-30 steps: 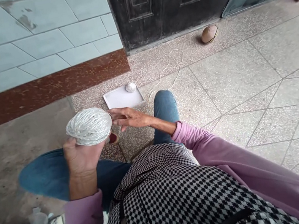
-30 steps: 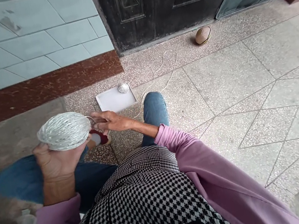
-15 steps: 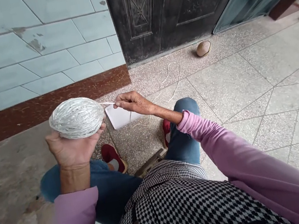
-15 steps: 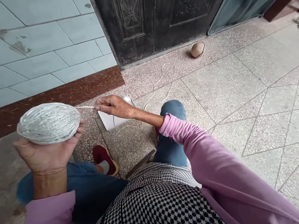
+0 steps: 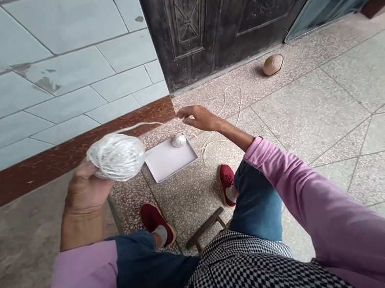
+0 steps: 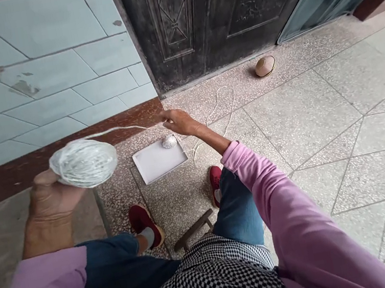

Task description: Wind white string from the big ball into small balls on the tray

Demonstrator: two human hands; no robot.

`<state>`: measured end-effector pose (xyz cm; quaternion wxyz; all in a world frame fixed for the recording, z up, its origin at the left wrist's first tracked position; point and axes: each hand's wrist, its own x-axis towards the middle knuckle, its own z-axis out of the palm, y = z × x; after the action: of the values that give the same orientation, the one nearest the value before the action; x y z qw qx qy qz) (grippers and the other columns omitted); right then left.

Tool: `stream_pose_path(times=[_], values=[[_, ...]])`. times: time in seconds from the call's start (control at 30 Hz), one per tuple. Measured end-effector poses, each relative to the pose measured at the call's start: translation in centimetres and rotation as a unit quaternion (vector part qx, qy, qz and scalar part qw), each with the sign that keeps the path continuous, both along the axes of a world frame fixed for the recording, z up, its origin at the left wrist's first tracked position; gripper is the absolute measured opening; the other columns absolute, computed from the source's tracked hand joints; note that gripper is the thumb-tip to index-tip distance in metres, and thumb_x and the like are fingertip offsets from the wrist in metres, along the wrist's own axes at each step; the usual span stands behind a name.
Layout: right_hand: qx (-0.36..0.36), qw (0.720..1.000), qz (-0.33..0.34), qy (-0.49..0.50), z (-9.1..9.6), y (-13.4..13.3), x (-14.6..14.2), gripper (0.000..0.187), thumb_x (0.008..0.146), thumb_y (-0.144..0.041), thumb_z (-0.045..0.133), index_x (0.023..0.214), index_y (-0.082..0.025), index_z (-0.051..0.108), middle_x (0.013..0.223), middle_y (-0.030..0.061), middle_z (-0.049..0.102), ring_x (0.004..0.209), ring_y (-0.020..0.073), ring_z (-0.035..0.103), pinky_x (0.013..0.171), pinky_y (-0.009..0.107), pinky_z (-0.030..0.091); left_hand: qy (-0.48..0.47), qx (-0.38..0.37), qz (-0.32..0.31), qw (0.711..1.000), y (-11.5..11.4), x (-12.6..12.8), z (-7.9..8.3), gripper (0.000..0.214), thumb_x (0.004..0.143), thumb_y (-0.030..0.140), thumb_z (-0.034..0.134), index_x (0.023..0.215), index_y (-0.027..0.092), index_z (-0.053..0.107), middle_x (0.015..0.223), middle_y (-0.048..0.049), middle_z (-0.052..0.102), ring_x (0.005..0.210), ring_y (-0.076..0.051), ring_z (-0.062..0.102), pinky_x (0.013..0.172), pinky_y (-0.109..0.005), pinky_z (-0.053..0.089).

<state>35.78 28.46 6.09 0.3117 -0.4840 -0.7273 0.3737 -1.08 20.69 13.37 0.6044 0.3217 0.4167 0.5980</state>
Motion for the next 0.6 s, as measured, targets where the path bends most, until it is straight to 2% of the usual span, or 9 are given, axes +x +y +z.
stream_pose_path(times=[0.1, 0.17, 0.23, 0.3, 0.33, 0.4, 0.47, 0.53, 0.6], values=[[-0.044, 0.993, 0.044, 0.099, 0.3, -1.5, -1.1, 0.037, 0.113, -0.015, 0.075, 0.149, -0.015, 0.085, 0.155, 0.0186, 0.089, 0.143, 0.0308, 0.082, 0.116, 0.041, 0.072, 0.065, -0.015, -0.128, 0.99, 0.9, -0.9, -1.4, 0.073, 0.051, 0.035, 0.107, 0.12, 0.017, 0.092, 0.121, -0.0202, 0.095, 0.151, -0.062, 0.082, 0.125, -0.066, 0.076], [-0.088, 0.977, 0.094, 0.17, 0.9, -2.8, -2.7, 0.049, 0.114, -0.021, 0.081, 0.162, -0.017, 0.08, 0.165, 0.02, 0.086, 0.155, 0.0347, 0.079, 0.111, 0.039, 0.077, 0.089, -0.009, -0.198, 0.976, 1.1, -1.1, -2.0, 0.067, 0.054, 0.038, 0.107, 0.117, 0.018, 0.094, 0.119, -0.0201, 0.095, 0.145, -0.06, 0.084, 0.118, -0.061, 0.079], [-0.132, 0.955, 0.152, 0.219, 1.5, -3.9, -4.2, 0.059, 0.111, -0.024, 0.088, 0.168, -0.019, 0.076, 0.175, 0.0212, 0.082, 0.158, 0.037, 0.079, 0.101, 0.034, 0.079, 0.097, 0.008, -0.232, 0.968, 1.1, -0.9, -2.4, 0.062, 0.058, 0.043, 0.107, 0.115, 0.019, 0.097, 0.119, -0.0201, 0.095, 0.139, -0.056, 0.086, 0.109, -0.054, 0.08], [-0.172, 0.932, 0.201, 0.247, 1.8, -4.8, -5.2, 0.064, 0.111, -0.026, 0.092, 0.171, -0.02, 0.073, 0.18, 0.0215, 0.079, 0.147, 0.0342, 0.084, 0.089, 0.028, 0.077, 0.104, 0.016, -0.242, 0.965, 0.9, -0.8, -2.5, 0.061, 0.062, 0.046, 0.107, 0.115, 0.018, 0.098, 0.12, -0.0207, 0.095, 0.135, -0.053, 0.087, 0.102, -0.048, 0.08], [-0.186, 0.924, 0.217, 0.255, 1.9, -5.1, -5.5, 0.062, 0.112, -0.028, 0.092, 0.17, -0.019, 0.072, 0.176, 0.0211, 0.081, 0.136, 0.0303, 0.088, 0.083, 0.025, 0.075, 0.109, 0.012, -0.243, 0.964, 0.8, -0.8, -2.6, 0.061, 0.063, 0.047, 0.106, 0.116, 0.018, 0.098, 0.12, -0.0209, 0.095, 0.134, -0.052, 0.087, 0.1, -0.048, 0.08], [-0.206, 0.914, 0.233, 0.259, 1.9, -5.4, -5.7, 0.052, 0.12, -0.035, 0.089, 0.166, -0.016, 0.074, 0.152, 0.0171, 0.089, 0.108, 0.021, 0.089, 0.074, 0.021, 0.07, 0.118, -0.008, -0.244, 0.962, 0.4, -1.0, -2.7, 0.059, 0.065, 0.05, 0.106, 0.114, 0.018, 0.097, 0.119, -0.0207, 0.095, 0.133, -0.052, 0.088, 0.104, -0.051, 0.08], [-0.215, 0.913, 0.233, 0.256, 1.6, -5.3, -5.5, 0.045, 0.129, -0.047, 0.083, 0.159, -0.013, 0.076, 0.128, 0.012, 0.09, 0.092, 0.0156, 0.085, 0.071, 0.019, 0.067, 0.119, -0.027, -0.233, 0.965, 0.1, -1.2, -2.6, 0.059, 0.065, 0.052, 0.106, 0.111, 0.017, 0.095, 0.117, -0.0208, 0.095, 0.133, -0.053, 0.089, 0.111, -0.058, 0.08], [-0.206, 0.917, 0.224, 0.258, 1.2, -4.9, -5.3, 0.05, 0.133, -0.058, 0.08, 0.154, -0.012, 0.079, 0.125, 0.0122, 0.09, 0.096, 0.0161, 0.086, 0.07, 0.018, 0.066, 0.111, -0.038, -0.2, 0.973, -0.1, -1.1, -2.2, 0.061, 0.063, 0.05, 0.107, 0.112, 0.017, 0.094, 0.115, -0.0206, 0.095, 0.133, -0.055, 0.089, 0.117, -0.063, 0.079], [-0.19, 0.922, 0.2, 0.272, 0.7, -4.4, -5.4, 0.052, 0.13, -0.061, 0.084, 0.151, -0.013, 0.08, 0.134, 0.0149, 0.091, 0.111, 0.0199, 0.088, 0.073, 0.018, 0.068, 0.098, -0.043, -0.139, 0.984, -0.2, -0.8, -1.6, 0.066, 0.061, 0.043, 0.108, 0.121, 0.019, 0.093, 0.113, -0.0182, 0.095, 0.136, -0.055, 0.089, 0.123, -0.065, 0.078]])
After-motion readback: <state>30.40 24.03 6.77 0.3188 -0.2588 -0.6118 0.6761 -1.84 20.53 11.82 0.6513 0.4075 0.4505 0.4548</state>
